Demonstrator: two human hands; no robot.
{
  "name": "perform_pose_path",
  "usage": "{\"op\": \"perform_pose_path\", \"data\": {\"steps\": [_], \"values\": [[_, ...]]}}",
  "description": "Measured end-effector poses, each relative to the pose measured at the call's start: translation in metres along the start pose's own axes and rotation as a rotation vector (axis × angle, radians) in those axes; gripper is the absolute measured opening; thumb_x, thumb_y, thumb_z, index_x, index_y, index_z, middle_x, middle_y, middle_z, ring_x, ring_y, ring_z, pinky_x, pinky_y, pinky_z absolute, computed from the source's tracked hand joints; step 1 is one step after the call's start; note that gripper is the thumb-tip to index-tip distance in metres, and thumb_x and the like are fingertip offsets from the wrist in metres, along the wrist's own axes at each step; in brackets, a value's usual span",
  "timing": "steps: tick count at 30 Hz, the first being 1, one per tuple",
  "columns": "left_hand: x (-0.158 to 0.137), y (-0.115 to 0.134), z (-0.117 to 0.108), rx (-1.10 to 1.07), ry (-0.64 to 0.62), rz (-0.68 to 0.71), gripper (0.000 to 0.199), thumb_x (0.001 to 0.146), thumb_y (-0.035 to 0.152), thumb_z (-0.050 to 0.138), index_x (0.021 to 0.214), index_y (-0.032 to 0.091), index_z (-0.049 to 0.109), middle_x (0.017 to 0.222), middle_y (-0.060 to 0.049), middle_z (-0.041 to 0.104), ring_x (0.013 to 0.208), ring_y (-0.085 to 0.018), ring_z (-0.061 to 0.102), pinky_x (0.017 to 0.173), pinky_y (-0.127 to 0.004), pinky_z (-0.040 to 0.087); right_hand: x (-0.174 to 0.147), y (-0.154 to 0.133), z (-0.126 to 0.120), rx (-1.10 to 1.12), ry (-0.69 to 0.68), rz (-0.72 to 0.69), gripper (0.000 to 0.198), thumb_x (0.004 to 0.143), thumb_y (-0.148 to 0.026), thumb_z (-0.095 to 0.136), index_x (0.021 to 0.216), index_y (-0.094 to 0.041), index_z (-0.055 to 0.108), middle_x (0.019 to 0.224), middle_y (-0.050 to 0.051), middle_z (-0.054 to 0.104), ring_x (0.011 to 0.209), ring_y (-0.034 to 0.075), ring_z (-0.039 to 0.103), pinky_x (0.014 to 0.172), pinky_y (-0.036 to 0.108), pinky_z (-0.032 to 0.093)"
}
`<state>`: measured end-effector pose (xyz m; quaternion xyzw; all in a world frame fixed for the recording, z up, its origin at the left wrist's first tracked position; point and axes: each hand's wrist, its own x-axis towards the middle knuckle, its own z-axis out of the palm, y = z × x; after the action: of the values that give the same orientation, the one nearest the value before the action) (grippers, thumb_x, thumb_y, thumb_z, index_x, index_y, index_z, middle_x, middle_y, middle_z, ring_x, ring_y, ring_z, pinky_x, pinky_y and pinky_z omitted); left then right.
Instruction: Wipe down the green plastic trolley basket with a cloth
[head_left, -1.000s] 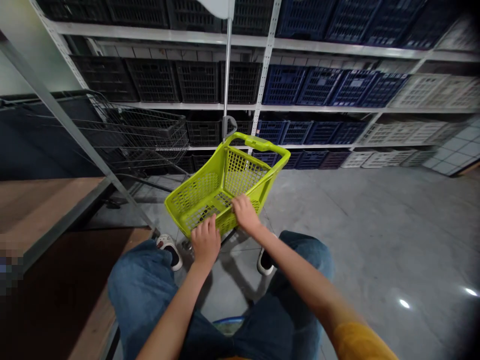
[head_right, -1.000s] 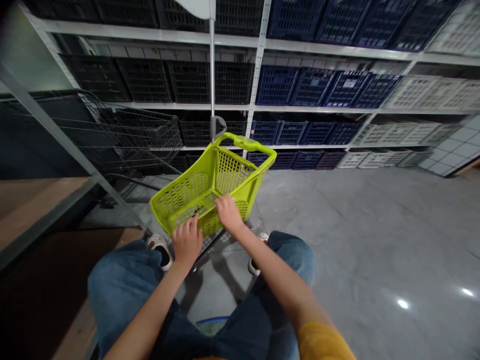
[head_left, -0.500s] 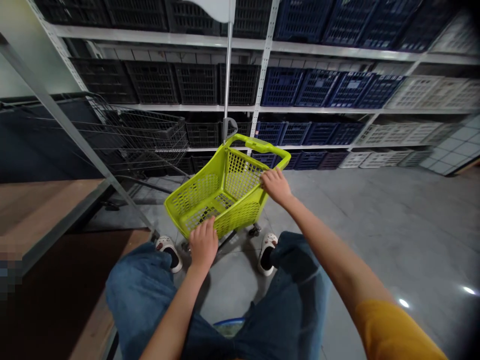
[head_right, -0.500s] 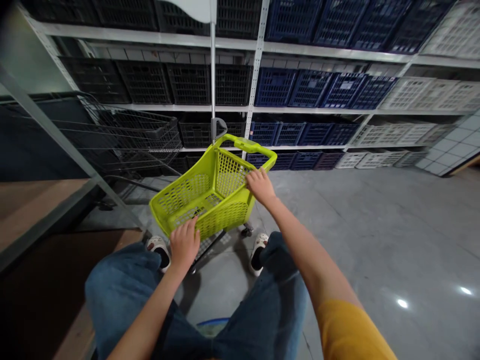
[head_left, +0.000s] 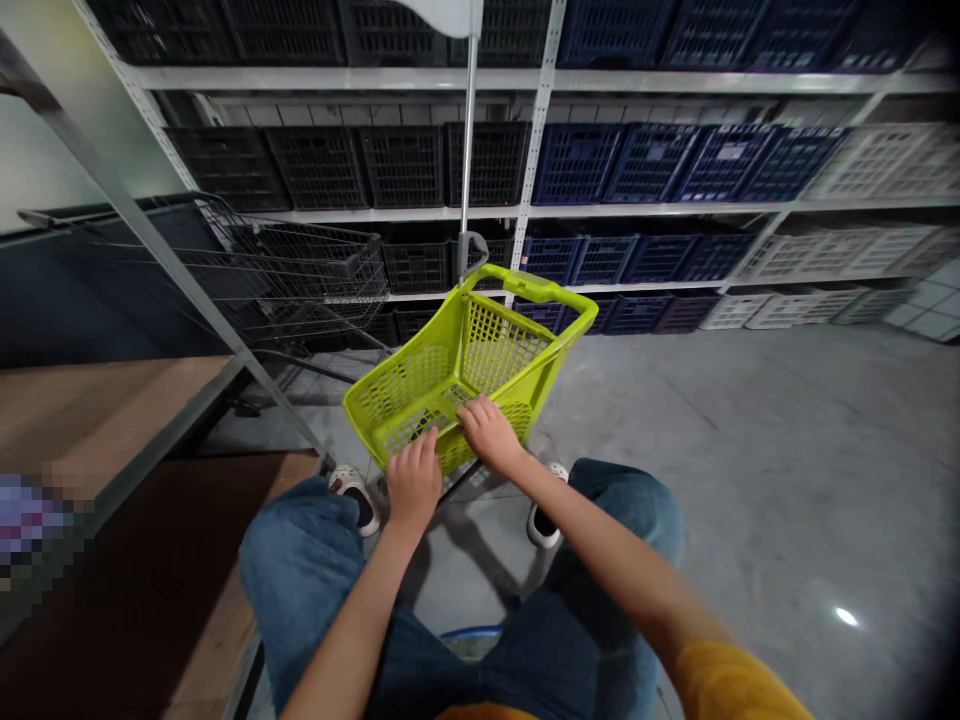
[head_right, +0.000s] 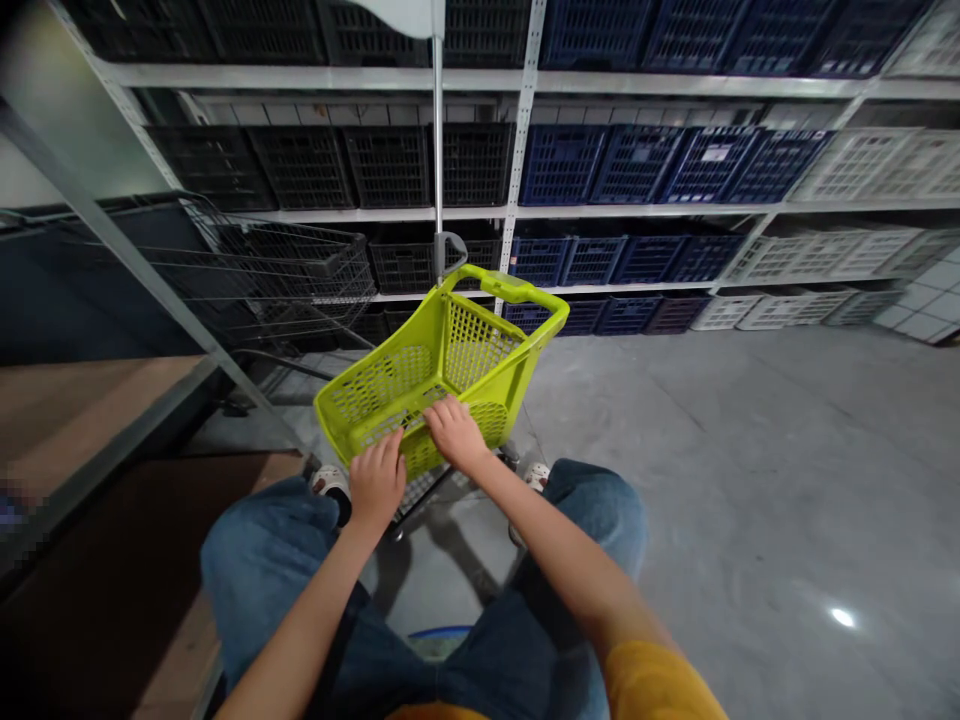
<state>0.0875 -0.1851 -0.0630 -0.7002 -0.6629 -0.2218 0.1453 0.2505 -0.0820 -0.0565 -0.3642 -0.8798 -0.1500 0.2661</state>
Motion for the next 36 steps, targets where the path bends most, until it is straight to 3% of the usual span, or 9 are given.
{"op": "perform_pose_path", "data": {"steps": [2,5,9,13,18,24,29,32,36], "values": [[0.0,-0.003,-0.002,0.001,-0.016,0.048,0.047,0.096,0.021,0.04,0.143,0.017,0.042,0.132,-0.012,0.062,0.107,-0.024,0.061,0.08,-0.037,0.041,0.002,0.038,-0.014,-0.075,-0.032,-0.044,0.024,0.096,-0.02,0.04,0.113,-0.017,0.058,0.105,0.011,0.061,0.104,0.025,0.052,0.11,0.047,0.037],[0.002,-0.01,-0.004,-0.045,-0.046,0.092,0.048,0.096,0.02,0.039,0.144,0.017,0.04,0.133,-0.011,0.061,0.109,-0.023,0.061,0.082,-0.037,0.043,0.003,0.099,-0.033,-0.136,-0.011,0.078,0.022,0.093,-0.019,0.045,0.111,-0.015,0.058,0.109,0.014,0.059,0.111,0.028,0.05,0.108,0.049,0.038],[0.006,-0.032,-0.01,-0.114,-0.087,0.072,0.031,0.097,0.028,0.043,0.122,0.019,0.059,0.115,-0.009,0.07,0.104,-0.023,0.062,0.088,-0.039,0.044,0.003,0.136,-0.033,-0.055,0.065,0.177,0.027,0.093,-0.018,0.044,0.117,-0.015,0.056,0.126,0.017,0.052,0.134,0.031,0.036,0.112,0.051,0.033],[0.004,-0.058,-0.016,-0.12,-0.09,0.087,0.022,0.096,0.034,0.047,0.098,0.022,0.064,0.097,-0.005,0.073,0.097,-0.022,0.064,0.108,-0.05,0.032,0.006,0.12,-0.011,0.066,0.274,0.375,0.032,0.093,-0.015,0.038,0.119,-0.017,0.055,0.138,0.015,0.041,0.141,0.027,0.024,0.115,0.052,0.029],[-0.001,-0.067,-0.007,-0.203,-0.053,0.107,0.019,0.095,0.029,0.047,0.1,0.02,0.062,0.096,-0.005,0.07,0.095,-0.021,0.061,0.112,-0.046,0.032,0.018,0.082,0.006,0.243,0.452,0.578,0.046,0.085,-0.008,0.036,0.128,-0.016,0.051,0.133,0.017,0.045,0.131,0.025,0.039,0.111,0.051,0.036],[0.004,-0.052,0.005,-0.205,-0.027,0.087,0.021,0.095,0.03,0.046,0.103,0.02,0.063,0.094,-0.007,0.069,0.093,-0.023,0.06,0.108,-0.046,0.036,0.001,-0.003,0.022,0.496,0.332,0.458,0.051,0.09,-0.008,0.031,0.137,-0.016,0.048,0.141,0.015,0.047,0.14,0.023,0.034,0.12,0.053,0.025],[0.013,-0.036,0.004,-0.166,-0.059,0.099,0.02,0.093,0.027,0.048,0.103,0.019,0.064,0.091,-0.008,0.069,0.093,-0.024,0.06,0.103,-0.044,0.038,-0.032,-0.068,0.029,0.613,0.25,0.272,0.053,0.094,-0.01,0.035,0.145,-0.025,0.041,0.148,0.008,0.045,0.142,0.02,0.034,0.12,0.045,0.03],[0.018,-0.032,0.0,-0.156,-0.114,0.157,0.021,0.093,0.027,0.05,0.106,0.02,0.064,0.09,-0.008,0.069,0.093,-0.024,0.059,0.096,-0.041,0.041,-0.034,-0.048,0.021,0.635,0.213,0.185,0.05,0.093,-0.01,0.039,0.139,-0.027,0.046,0.141,0.005,0.053,0.135,0.021,0.044,0.115,0.045,0.036],[0.02,-0.03,-0.004,-0.144,-0.164,0.185,0.022,0.094,0.029,0.049,0.109,0.021,0.063,0.09,-0.007,0.069,0.091,-0.025,0.058,0.086,-0.04,0.041,-0.016,0.017,0.011,0.55,0.347,0.414,0.037,0.085,-0.01,0.045,0.117,-0.02,0.06,0.117,0.011,0.064,0.112,0.025,0.056,0.099,0.048,0.045]]}}
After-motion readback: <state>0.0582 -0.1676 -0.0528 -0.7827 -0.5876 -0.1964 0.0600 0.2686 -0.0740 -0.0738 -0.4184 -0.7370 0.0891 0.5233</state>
